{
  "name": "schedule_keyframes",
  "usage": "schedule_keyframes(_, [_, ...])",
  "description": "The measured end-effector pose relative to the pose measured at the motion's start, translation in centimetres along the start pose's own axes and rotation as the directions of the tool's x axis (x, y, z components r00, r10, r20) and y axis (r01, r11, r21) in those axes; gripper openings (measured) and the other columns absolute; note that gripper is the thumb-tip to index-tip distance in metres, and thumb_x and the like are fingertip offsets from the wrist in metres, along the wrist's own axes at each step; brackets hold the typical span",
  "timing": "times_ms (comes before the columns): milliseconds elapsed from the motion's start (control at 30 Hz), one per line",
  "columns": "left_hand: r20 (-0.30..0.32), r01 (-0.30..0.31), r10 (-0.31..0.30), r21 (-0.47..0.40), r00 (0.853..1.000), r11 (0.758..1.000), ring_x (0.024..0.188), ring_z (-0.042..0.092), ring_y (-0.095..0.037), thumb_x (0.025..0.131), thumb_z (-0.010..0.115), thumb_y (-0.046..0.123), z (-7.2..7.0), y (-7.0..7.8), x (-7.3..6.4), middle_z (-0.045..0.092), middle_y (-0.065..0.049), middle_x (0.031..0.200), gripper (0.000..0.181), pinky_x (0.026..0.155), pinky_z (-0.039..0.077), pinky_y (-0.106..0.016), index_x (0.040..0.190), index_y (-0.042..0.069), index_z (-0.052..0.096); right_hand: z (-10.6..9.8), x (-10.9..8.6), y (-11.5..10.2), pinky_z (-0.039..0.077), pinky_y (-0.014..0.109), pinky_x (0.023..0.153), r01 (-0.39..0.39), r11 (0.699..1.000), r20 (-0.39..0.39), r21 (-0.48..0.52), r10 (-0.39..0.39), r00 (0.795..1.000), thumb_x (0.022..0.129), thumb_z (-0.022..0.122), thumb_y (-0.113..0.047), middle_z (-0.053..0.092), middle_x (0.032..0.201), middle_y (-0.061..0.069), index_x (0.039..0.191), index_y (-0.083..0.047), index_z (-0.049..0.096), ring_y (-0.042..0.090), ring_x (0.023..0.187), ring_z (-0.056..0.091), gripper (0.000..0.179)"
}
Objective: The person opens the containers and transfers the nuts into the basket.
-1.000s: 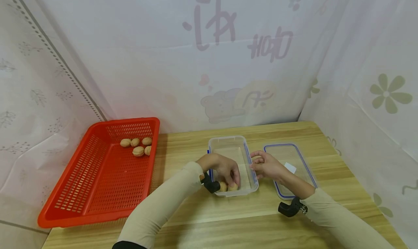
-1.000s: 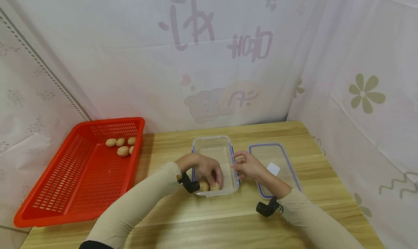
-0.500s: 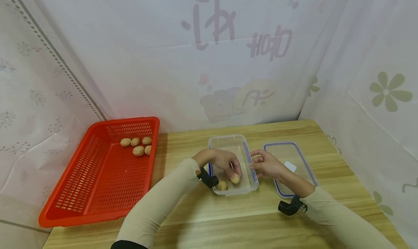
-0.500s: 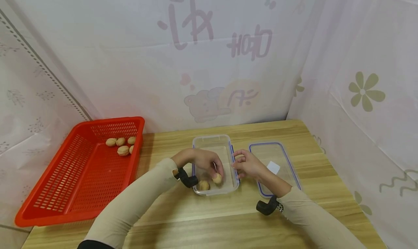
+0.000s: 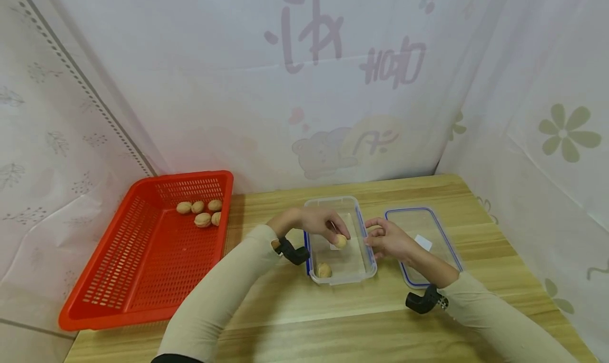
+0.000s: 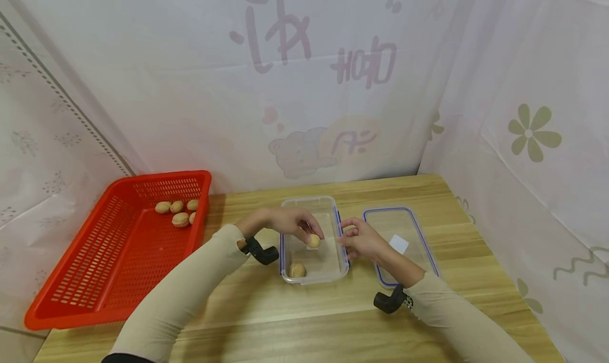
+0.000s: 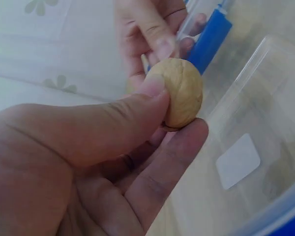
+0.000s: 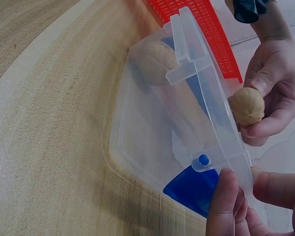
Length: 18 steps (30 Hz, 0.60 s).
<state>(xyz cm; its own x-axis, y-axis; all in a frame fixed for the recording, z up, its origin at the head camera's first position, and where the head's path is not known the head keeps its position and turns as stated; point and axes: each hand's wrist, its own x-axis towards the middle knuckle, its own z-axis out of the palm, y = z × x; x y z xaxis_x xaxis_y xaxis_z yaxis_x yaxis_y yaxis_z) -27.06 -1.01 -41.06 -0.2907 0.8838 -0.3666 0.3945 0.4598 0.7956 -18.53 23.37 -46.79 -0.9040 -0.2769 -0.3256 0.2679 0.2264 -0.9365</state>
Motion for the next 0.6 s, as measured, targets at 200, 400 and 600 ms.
schedule_keyframes(200, [-0.066,-0.021,0.019,-0.027,0.998,0.999,0.12,0.06,-0.014,0.098,0.067,0.005,-0.9,-0.1,-1.7,0.065,-0.009,0.132,0.032,0.102,0.049,-0.026,0.129,0.001,0.067,0.1,0.0,0.0,0.059,0.034,0.064,-0.001,1.0,0.002,0.012,0.001,1.0,0.1,0.059,0.0,0.062,0.099,0.013,0.14,0.008,0.038,0.018,0.083,0.061,0.046])
schedule_keyframes(400, [-0.128,-0.044,0.039,-0.035,0.991,0.998,0.121,0.061,-0.019,0.097,0.068,0.003,-1.8,0.1,-3.8,0.064,-0.013,0.133,0.031,0.102,0.05,-0.029,0.127,-0.001,0.068,0.1,-0.1,0.0,0.059,0.033,0.065,0.002,1.0,0.008,0.014,-0.002,1.0,0.1,0.06,0.0,0.062,0.101,0.015,0.14,0.008,0.038,0.019,0.084,0.061,0.047])
schedule_keyframes(600, [-0.262,0.006,-0.023,-0.068,0.965,0.998,0.114,0.063,-0.021,0.096,0.068,0.002,-2.6,0.1,-6.1,0.067,-0.011,0.127,0.03,0.097,0.053,-0.032,0.126,-0.002,0.067,0.1,-0.2,0.0,0.059,0.034,0.065,0.004,1.0,0.004,0.01,-0.004,1.0,0.1,0.06,0.001,0.062,0.101,0.015,0.14,0.008,0.038,0.019,0.083,0.061,0.046])
